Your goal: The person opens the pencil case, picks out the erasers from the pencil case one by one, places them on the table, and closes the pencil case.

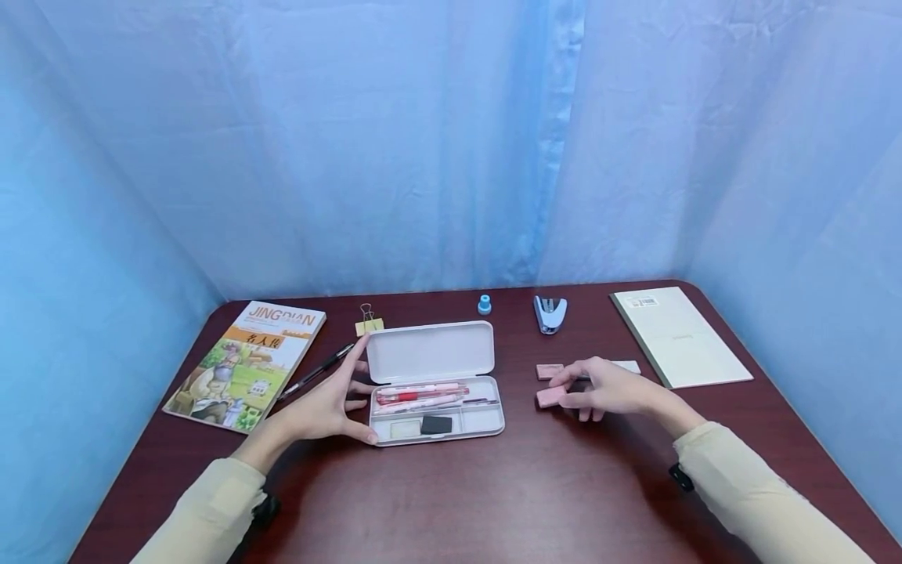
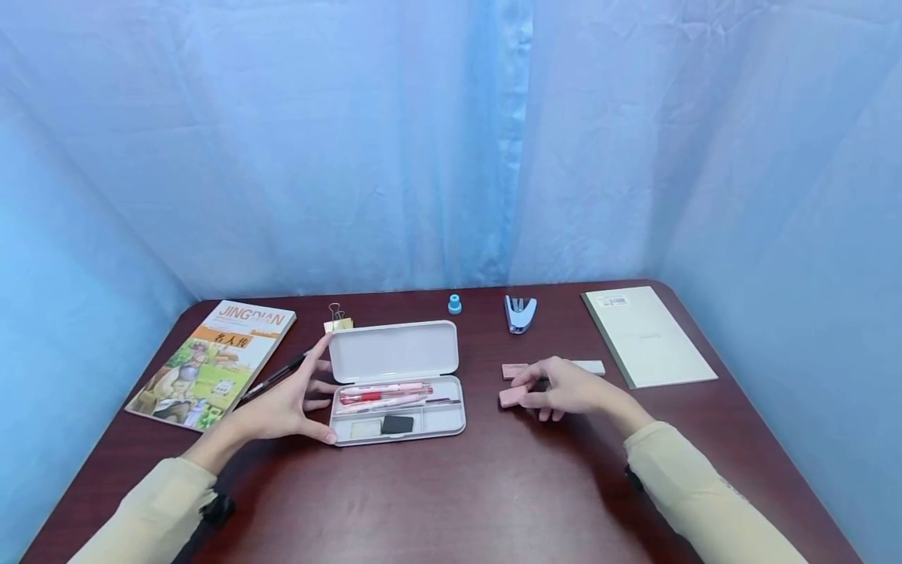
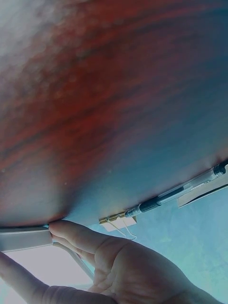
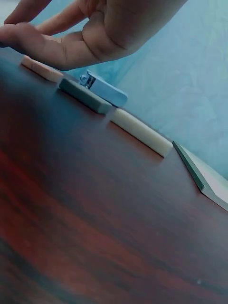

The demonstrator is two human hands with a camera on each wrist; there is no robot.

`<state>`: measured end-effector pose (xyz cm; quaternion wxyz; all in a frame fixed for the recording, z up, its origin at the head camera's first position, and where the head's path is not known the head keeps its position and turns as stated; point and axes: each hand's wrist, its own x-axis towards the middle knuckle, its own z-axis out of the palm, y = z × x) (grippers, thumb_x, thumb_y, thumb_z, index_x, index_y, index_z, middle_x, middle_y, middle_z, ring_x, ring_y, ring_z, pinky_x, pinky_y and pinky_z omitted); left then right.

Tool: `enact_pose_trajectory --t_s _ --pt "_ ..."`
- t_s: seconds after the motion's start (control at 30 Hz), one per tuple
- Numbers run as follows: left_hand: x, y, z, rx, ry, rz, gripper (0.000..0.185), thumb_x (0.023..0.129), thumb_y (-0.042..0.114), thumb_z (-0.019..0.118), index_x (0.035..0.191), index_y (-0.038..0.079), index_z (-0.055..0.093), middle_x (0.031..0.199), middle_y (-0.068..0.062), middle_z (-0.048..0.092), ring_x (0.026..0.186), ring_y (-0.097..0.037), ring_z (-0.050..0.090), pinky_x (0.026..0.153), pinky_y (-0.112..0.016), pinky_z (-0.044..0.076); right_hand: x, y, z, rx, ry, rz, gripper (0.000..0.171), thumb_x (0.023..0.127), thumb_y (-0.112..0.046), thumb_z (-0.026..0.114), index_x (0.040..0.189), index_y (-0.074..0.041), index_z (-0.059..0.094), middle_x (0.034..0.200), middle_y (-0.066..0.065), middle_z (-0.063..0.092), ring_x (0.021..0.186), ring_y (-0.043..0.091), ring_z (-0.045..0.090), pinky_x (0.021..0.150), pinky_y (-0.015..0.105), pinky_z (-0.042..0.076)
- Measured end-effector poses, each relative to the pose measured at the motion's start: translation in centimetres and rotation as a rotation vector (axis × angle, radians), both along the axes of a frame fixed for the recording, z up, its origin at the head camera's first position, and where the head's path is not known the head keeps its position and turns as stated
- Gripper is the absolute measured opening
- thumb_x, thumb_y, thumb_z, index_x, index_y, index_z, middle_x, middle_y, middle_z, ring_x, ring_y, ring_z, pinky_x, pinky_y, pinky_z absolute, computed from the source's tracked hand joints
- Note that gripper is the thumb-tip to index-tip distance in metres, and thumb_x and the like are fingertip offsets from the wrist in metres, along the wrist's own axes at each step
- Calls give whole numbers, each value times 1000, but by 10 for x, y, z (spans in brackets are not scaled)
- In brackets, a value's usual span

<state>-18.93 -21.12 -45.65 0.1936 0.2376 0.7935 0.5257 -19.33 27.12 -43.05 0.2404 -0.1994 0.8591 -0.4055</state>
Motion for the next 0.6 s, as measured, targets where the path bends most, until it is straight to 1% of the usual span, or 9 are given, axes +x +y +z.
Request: enact_pose_trajectory --t_s 0.07,0.17,0.23,0.4,0.5,0.6 --pt "0 1 0 2 2 -1 147 66 8 97 160 44 -12 147 -19 28 131 -38 51 104 -50 48 0 3 -3 21 22 3 31 94 -15 74 121 -3 68 81 9 66 62 24 65 49 37 57" --pt "-1 1 0 3 3 -6 147 67 8 96 161 38 -13 147 -19 29 131 -39 51 104 -50 48 0 6 -8 40 36 -2 31 94 -17 75 121 -4 68 72 8 64 61 23 63 47 37 56" --pt "-1 1 -1 1 1 -7 147 68 8 96 161 36 -13 147 -19 29 131 -39 51 104 -50 48 0 7 -11 49 33 -14 32 93 -17 75 121 -3 68 77 7 64 61 22 62 48 37 57" --pt "0 0 -2 3 -2 0 148 66 8 97 162 36 -13 146 -18 29 131 -38 51 104 -50 47 -1 7 -15 55 18 -33 33 94 -15 74 123 -3 67 92 7 63 63 22 62 52 37 58" --pt "0 -1 -2 13 10 -6 147 67 7 97 162 34 -13 145 -20 29 130 -39 51 104 -51 48 -1 6 -13 32 22 -37 32 95 -12 72 124 -1 66 96 9 63 67 24 63 54 38 59" --pt "0 -1 -1 16 18 -4 147 66 8 97 162 36 -12 145 -20 30 130 -40 52 103 -51 48 -2 5 -10 0 29 -46 32 96 -13 72 124 1 65 98 10 62 72 26 64 55 39 59"
